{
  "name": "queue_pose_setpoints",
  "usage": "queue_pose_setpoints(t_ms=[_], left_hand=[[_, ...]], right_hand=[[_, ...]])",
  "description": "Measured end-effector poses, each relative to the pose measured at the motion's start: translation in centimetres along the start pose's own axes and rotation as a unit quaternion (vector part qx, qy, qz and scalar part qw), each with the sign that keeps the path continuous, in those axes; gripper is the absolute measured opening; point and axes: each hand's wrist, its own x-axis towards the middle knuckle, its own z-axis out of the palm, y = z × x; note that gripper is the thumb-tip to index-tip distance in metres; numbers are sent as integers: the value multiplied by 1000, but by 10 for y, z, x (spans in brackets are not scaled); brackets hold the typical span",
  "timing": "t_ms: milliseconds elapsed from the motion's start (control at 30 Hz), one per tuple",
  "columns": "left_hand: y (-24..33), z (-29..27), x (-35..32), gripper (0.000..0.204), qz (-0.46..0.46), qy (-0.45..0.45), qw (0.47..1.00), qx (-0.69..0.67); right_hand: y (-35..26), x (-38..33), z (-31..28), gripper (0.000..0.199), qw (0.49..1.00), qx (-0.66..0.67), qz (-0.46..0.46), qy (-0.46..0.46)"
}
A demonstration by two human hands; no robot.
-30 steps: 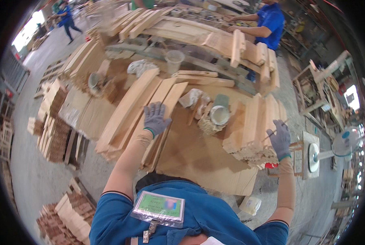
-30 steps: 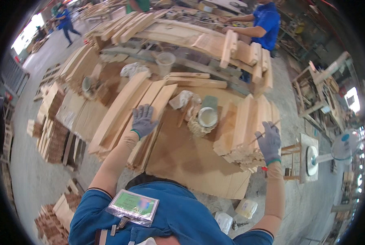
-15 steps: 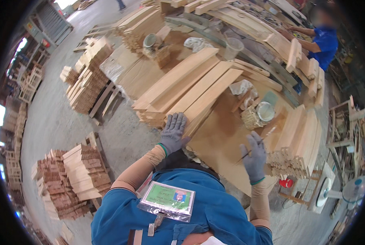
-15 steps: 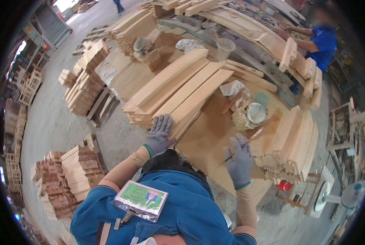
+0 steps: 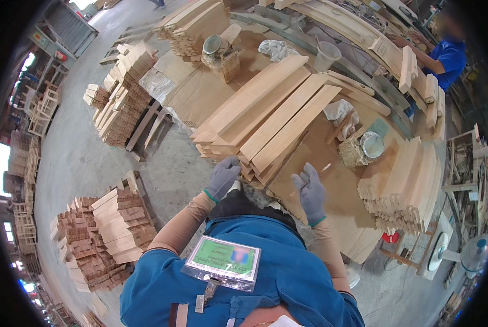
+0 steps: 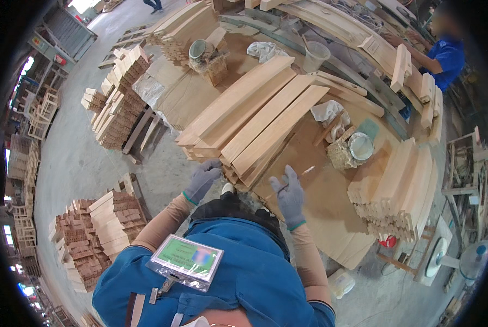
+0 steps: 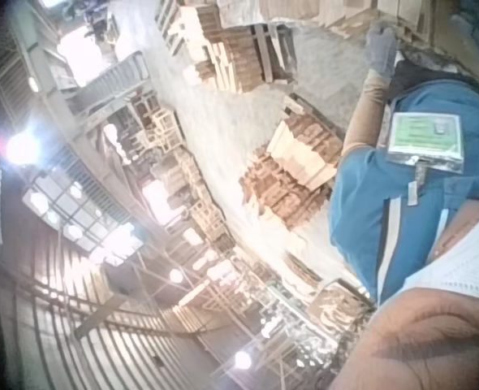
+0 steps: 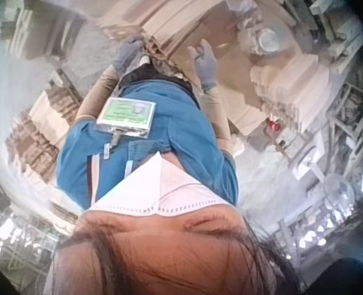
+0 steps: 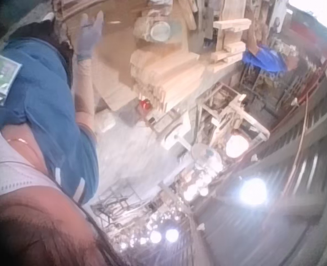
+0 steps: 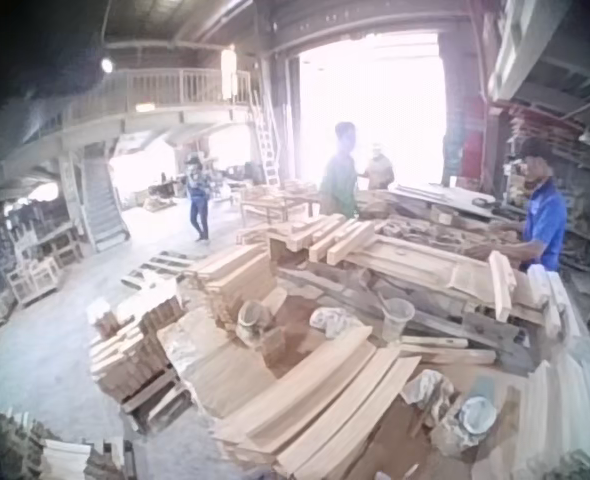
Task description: The person applies glue to the holes of wooden slats using a brush, then places them on a stack. The person repeats this process for several pieces in a workshop setting.
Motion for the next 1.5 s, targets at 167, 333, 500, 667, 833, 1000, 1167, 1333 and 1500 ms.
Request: queue_pose_setpoints(t_ms=[167, 333, 500, 667, 833, 1000, 1167, 1333, 1500], left_hand=[[-8, 14, 5, 21, -124, -202, 855, -461], [-23, 29, 14, 15, 158, -247, 955, 36], [43, 46, -4, 28, -136, -357, 884, -270], [76, 38, 19, 21, -126, -276, 929, -212], [80, 79, 92, 34, -120, -281, 903, -301], [111, 163, 114, 67, -160, -399, 821, -374], [138, 197, 101, 60, -99, -435, 787, -427], [172, 170, 109, 46, -50, -411, 864, -286], [188, 130, 92, 48, 61, -374, 921, -86]], right_hand=[[-9, 13, 45, 53, 993, 50, 103, -3], [8, 32, 87, 61, 994, -22, 86, 56], [1, 52, 94, 67, 978, 87, 187, 40], [0, 45, 60, 52, 972, 115, 191, 77], [-70, 29, -10, 45, 914, 330, 237, 17], [-111, -13, -38, 44, 956, 219, 197, 3], [-81, -32, -62, 44, 969, 190, 160, -5], [-53, -33, -114, 42, 897, 384, 117, 187], [-29, -15, -185, 25, 903, 298, 84, 298]])
